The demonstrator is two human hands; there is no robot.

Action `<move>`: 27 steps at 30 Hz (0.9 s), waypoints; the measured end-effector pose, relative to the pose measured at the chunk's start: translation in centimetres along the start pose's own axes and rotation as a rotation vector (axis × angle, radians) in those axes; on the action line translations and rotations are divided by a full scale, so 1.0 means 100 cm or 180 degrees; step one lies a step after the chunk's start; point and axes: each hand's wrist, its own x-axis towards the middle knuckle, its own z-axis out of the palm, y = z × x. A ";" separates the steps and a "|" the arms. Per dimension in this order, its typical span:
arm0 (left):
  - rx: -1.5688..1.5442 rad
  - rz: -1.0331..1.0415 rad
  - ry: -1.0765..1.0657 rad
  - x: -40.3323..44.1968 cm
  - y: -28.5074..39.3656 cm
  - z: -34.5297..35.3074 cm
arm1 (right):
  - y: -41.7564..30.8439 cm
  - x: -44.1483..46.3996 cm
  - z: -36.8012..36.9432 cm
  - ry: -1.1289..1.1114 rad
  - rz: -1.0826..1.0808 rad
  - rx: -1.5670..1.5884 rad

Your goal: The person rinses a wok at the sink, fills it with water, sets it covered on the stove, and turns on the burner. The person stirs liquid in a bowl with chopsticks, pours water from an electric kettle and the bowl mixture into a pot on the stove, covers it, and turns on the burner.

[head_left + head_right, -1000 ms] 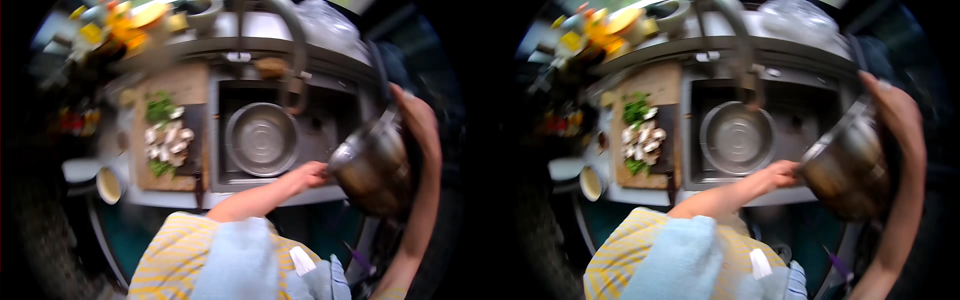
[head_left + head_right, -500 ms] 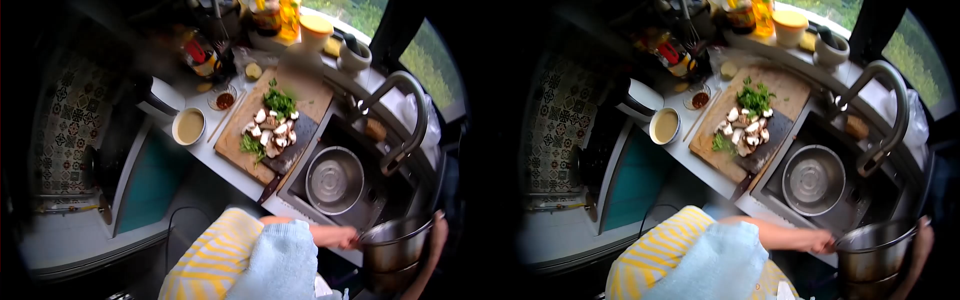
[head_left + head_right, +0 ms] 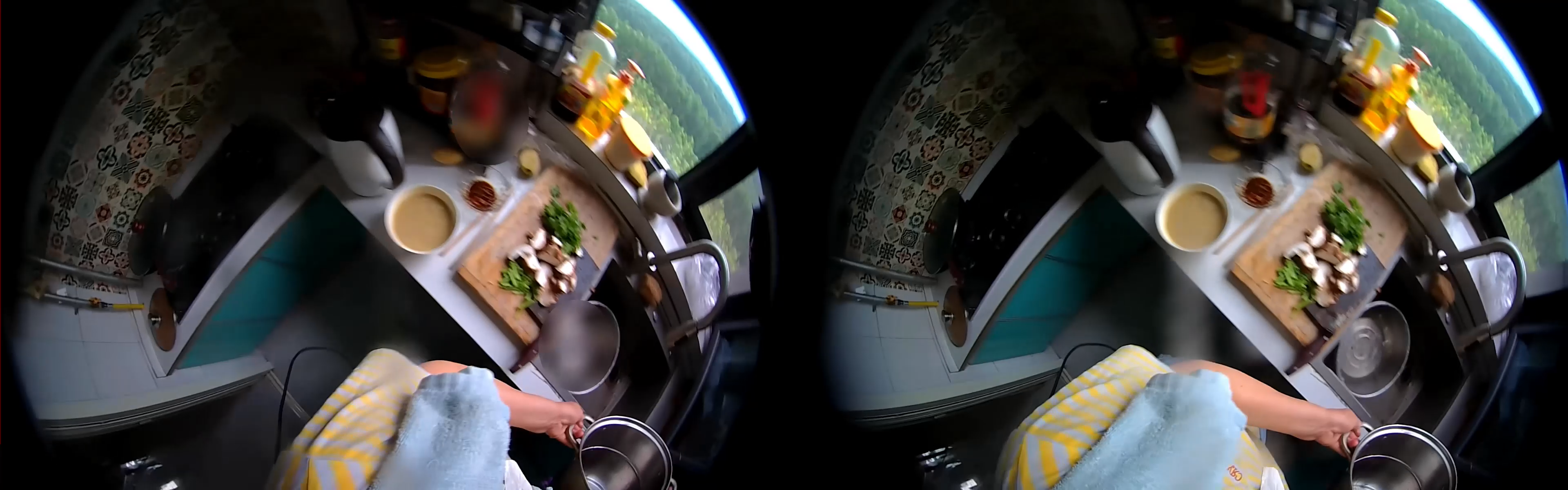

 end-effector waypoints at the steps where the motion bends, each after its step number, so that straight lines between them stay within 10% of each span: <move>1: 0.0221 0.0085 -0.0116 -0.051 -0.001 0.012 | -0.011 -0.014 0.022 -0.0011 0.0003 0.0110; 6: 0.1856 0.2149 -0.0119 -0.338 -0.017 0.085 | -0.069 -0.067 0.098 -0.0133 -0.0189 0.0620; 11: 0.2443 0.3101 -0.0520 -0.438 -0.019 0.019 | -0.134 -0.102 0.134 -0.0449 -0.0688 0.1273; 21: 0.0407 0.5704 0.1829 -0.557 -0.170 -0.058 | -0.358 -0.226 0.250 -0.3794 -0.2789 0.2741; 27: 0.0125 0.6438 0.2197 -0.633 -0.212 -0.063 | -0.347 -0.237 0.341 -0.3474 -0.3223 0.2007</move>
